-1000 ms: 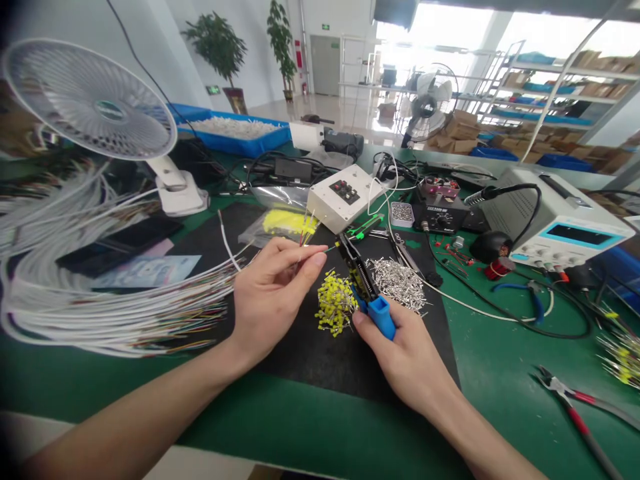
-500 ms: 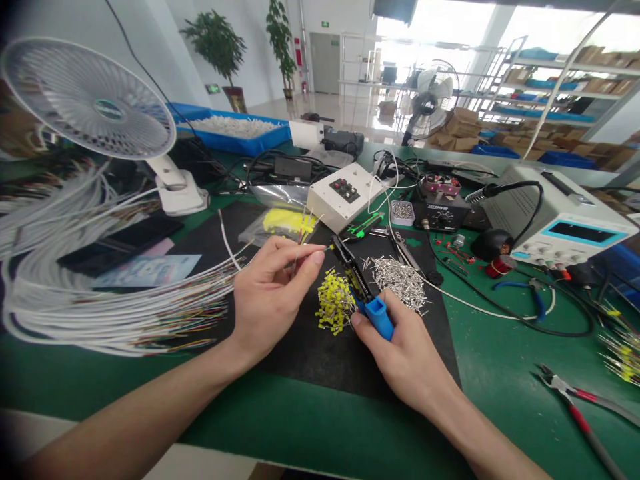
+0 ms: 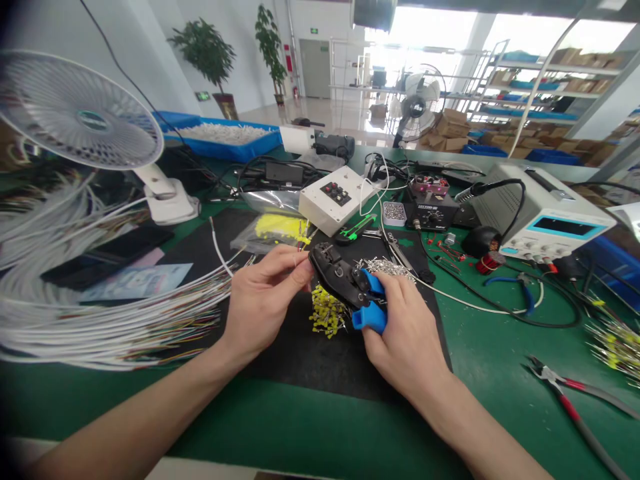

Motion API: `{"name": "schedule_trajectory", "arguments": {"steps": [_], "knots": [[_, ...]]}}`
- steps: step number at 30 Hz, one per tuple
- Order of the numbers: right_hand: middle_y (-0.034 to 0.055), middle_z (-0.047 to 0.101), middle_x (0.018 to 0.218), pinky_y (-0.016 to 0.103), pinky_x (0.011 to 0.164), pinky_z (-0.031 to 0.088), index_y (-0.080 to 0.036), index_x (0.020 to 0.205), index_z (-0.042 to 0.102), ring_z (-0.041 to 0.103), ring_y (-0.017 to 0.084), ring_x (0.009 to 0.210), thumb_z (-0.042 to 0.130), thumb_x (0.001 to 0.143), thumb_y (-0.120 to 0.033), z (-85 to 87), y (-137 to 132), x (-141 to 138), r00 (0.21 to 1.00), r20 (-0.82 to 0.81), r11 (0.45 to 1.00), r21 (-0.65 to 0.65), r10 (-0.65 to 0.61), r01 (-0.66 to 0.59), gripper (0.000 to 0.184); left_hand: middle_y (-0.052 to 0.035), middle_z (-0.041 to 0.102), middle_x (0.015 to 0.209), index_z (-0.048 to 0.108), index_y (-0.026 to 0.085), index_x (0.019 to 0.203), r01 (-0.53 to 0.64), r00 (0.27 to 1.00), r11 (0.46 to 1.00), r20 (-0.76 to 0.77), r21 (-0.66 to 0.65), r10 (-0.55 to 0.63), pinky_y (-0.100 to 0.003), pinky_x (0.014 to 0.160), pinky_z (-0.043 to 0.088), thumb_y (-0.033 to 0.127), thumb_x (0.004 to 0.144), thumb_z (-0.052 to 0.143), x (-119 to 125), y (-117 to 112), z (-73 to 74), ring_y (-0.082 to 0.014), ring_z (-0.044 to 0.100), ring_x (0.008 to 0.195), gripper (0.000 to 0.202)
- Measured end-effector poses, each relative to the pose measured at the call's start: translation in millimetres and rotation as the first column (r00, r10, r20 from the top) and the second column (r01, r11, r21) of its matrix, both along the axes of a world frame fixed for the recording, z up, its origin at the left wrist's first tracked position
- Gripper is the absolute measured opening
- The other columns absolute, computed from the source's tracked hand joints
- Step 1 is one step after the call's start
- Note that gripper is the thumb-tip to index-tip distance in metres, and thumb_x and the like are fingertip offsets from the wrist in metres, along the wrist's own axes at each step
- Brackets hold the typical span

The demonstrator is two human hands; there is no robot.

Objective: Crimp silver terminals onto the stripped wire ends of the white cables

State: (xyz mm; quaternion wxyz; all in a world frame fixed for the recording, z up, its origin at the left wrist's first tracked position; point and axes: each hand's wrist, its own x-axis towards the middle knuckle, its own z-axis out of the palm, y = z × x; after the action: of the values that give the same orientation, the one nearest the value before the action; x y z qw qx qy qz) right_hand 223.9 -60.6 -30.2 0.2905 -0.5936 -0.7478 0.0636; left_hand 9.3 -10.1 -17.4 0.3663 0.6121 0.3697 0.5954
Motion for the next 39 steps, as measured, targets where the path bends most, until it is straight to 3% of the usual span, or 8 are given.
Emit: {"name": "schedule_trajectory", "arguments": {"steps": [4, 9, 21, 26, 39], "knots": [[0.0150, 0.058, 0.133, 0.051, 0.102, 0.048, -0.020, 0.141, 0.044, 0.057, 0.036, 0.122, 0.056, 0.070, -0.014, -3.1, 3.8, 4.4, 0.995, 0.090, 0.997, 0.063, -0.047, 0.041, 0.072, -0.0048, 0.069, 0.092, 0.082, 0.024, 0.097, 0.043, 0.999, 0.999, 0.028, -0.014, -0.042, -0.026, 0.063, 0.047, 0.029, 0.089, 0.075, 0.8, -0.5, -1.4, -0.0145, 0.061, 0.078, 0.012], [0.0148, 0.061, 0.125, 0.050, 0.096, 0.051, -0.021, 0.139, 0.045, 0.058, 0.036, 0.115, 0.057, 0.068, -0.013, -7.1, 6.8, 5.7, 0.988, 0.137, 0.995, 0.082, -0.074, 0.064, 0.072, -0.0057, 0.070, 0.095, 0.082, 0.024, 0.099, 0.057, 0.998, 0.998, 0.027, -0.020, -0.057, -0.027, 0.063, 0.048, 0.030, 0.089, 0.075, 1.6, -3.1, -3.8, -0.0163, 0.062, 0.082, 0.013], [0.0127, 0.065, 0.124, 0.046, 0.094, 0.053, -0.021, 0.134, 0.049, 0.064, 0.034, 0.112, 0.061, 0.067, -0.018, -8.9, 9.7, 8.2, 0.988, 0.146, 0.992, 0.116, -0.056, 0.040, 0.069, -0.0056, 0.069, 0.094, 0.082, 0.024, 0.097, 0.032, 0.999, 0.999, 0.014, -0.002, -0.032, -0.027, 0.062, 0.047, 0.030, 0.089, 0.076, 1.6, -4.2, -1.6, -0.0155, 0.062, 0.080, 0.012], [0.0140, 0.067, 0.120, 0.044, 0.091, 0.054, -0.020, 0.128, 0.052, 0.066, 0.034, 0.107, 0.062, 0.067, -0.018, -11.7, 11.1, 8.6, 0.992, 0.118, 0.993, 0.116, -0.035, 0.022, 0.061, -0.0050, 0.069, 0.093, 0.082, 0.025, 0.097, 0.034, 0.999, 0.999, 0.020, 0.001, -0.034, -0.026, 0.061, 0.047, 0.029, 0.089, 0.076, 1.5, -5.6, 0.3, -0.0146, 0.061, 0.078, 0.012], [0.0058, 0.070, 0.097, 0.032, 0.074, 0.051, -0.023, 0.111, 0.056, 0.068, 0.025, 0.085, 0.061, 0.072, -0.018, -22.1, 22.3, 14.4, 0.997, 0.072, 0.997, 0.073, 0.001, -0.007, 0.039, -0.0043, 0.069, 0.091, 0.082, 0.025, 0.096, -0.010, 1.000, 0.999, -0.014, 0.045, 0.011, -0.026, 0.063, 0.048, 0.028, 0.089, 0.075, 2.9, -7.4, -1.0, -0.0151, 0.062, 0.081, 0.011]]}}
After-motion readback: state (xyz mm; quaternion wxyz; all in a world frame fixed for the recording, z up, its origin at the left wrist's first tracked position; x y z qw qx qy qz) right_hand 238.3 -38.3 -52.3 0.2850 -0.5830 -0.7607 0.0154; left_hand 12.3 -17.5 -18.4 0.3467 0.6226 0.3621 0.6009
